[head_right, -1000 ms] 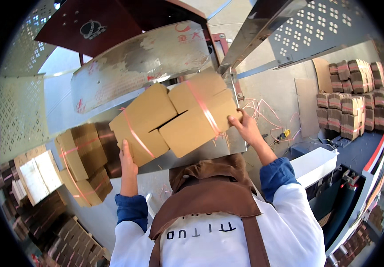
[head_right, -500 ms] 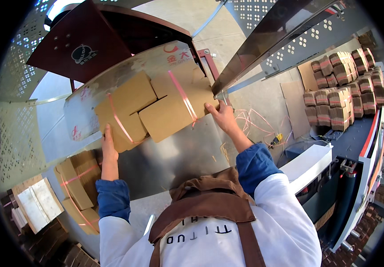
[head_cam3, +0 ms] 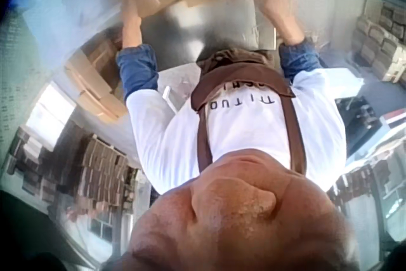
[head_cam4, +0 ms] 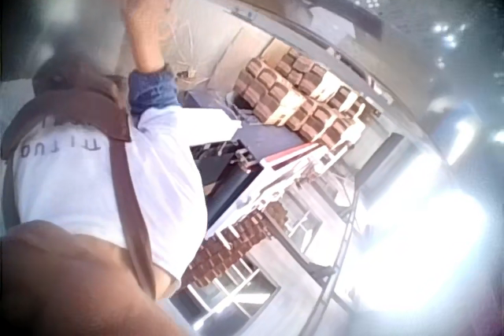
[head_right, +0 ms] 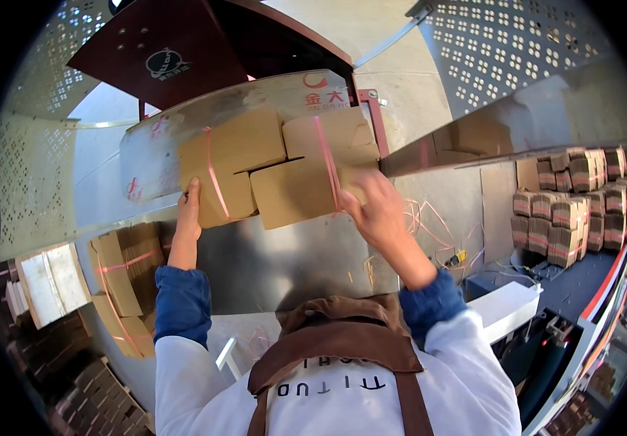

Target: The person collects stacks of flat corrugated cardboard pieces from a conveyor belt, carries them to a strapping machine, and secures them with pink plastic straps. The person then moves the finished bundles to a large stack of similar packages in the warehouse.

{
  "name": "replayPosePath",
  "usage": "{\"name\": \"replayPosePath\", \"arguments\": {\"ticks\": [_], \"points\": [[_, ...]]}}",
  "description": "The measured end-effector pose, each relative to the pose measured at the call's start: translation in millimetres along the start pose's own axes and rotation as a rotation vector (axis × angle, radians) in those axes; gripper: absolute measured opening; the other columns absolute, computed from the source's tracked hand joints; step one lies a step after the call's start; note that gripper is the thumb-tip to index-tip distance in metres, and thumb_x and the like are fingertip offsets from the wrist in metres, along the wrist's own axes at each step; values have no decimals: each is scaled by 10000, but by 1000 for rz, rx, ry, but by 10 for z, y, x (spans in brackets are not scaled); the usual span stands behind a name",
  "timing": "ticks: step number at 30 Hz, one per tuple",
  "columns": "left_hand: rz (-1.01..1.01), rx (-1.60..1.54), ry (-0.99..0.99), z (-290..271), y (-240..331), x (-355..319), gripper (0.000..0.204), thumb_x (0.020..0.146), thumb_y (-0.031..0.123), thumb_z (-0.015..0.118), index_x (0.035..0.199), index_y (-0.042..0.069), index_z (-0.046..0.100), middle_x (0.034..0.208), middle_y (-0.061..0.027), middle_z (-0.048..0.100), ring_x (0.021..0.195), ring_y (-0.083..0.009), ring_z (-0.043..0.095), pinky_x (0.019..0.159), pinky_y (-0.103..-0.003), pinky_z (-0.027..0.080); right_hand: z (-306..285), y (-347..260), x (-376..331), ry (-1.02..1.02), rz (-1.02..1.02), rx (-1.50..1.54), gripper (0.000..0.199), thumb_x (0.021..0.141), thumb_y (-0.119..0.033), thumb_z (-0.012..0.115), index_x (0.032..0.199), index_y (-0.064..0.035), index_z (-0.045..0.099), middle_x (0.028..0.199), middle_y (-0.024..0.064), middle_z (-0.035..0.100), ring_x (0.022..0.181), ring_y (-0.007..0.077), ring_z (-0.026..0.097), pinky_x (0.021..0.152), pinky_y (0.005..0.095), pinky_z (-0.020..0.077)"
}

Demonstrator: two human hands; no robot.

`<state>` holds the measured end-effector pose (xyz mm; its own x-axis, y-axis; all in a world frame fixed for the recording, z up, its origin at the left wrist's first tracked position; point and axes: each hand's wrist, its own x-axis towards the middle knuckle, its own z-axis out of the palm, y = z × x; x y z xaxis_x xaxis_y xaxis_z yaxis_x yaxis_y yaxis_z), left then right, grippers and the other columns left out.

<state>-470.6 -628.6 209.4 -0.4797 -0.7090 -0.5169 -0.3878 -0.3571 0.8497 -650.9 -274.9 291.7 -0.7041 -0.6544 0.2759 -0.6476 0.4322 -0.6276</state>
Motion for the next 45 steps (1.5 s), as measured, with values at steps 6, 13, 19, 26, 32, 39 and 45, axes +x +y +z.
{"name": "replayPosePath", "arguments": {"ticks": [6,13,19,26,32,39,45], "points": [[-17,26,-22,103,34,14,682,892,491,593,1333,-5,438,1248,-95,534,1110,-195,536,919,-329,456,966,76,1454,-38,-247,-111,582,904,-433,538,1319,-35,449,1375,199,438,1272,347,403,1055,486,292],[-149,-131,-77,140,253,-111,730,934,592,410,1380,14,402,1296,-112,532,1190,-210,527,965,-343,454,1185,4,1250,-138,-252,-431,614,918,-493,461,1355,-64,420,1390,165,418,1345,305,319,1076,556,225],[-110,-228,-107,179,233,-128,708,944,606,348,1351,34,442,1289,-111,541,1172,-217,544,974,-343,442,1111,-310,734,-170,-385,-483,484,868,-267,559,1292,-44,493,1351,80,448,1236,245,402,961,443,351],[-161,-344,-117,65,67,-38,625,964,544,376,1312,36,479,1242,-102,575,1133,-201,564,954,-335,448,1206,-427,470,-136,-341,-433,461,828,-198,593,1247,-17,526,1345,57,447,1111,217,459,871,363,392],[-156,-388,-101,-32,-134,119,560,951,474,482,1275,17,495,1208,-97,586,1083,-193,589,903,-333,482,1278,-369,469,-171,-356,-397,478,831,-212,599,1255,-5,520,1337,65,452,1083,242,464,886,382,397],[-144,-395,-77,33,-112,142,511,949,450,512,1277,58,500,1223,-71,581,1118,-178,565,927,-331,469,1280,-327,508,-203,-342,-354,488,829,-197,611,1259,11,512,1338,82,449,1082,265,458,913,389,395],[-128,-393,-80,3,-218,178,535,944,463,517,1277,46,492,1213,-72,584,1096,-180,577,910,-333,479,1278,-338,509,-236,-330,-336,490,832,-197,610,1262,16,512,1339,91,451,1094,282,451,958,404,392]]}}
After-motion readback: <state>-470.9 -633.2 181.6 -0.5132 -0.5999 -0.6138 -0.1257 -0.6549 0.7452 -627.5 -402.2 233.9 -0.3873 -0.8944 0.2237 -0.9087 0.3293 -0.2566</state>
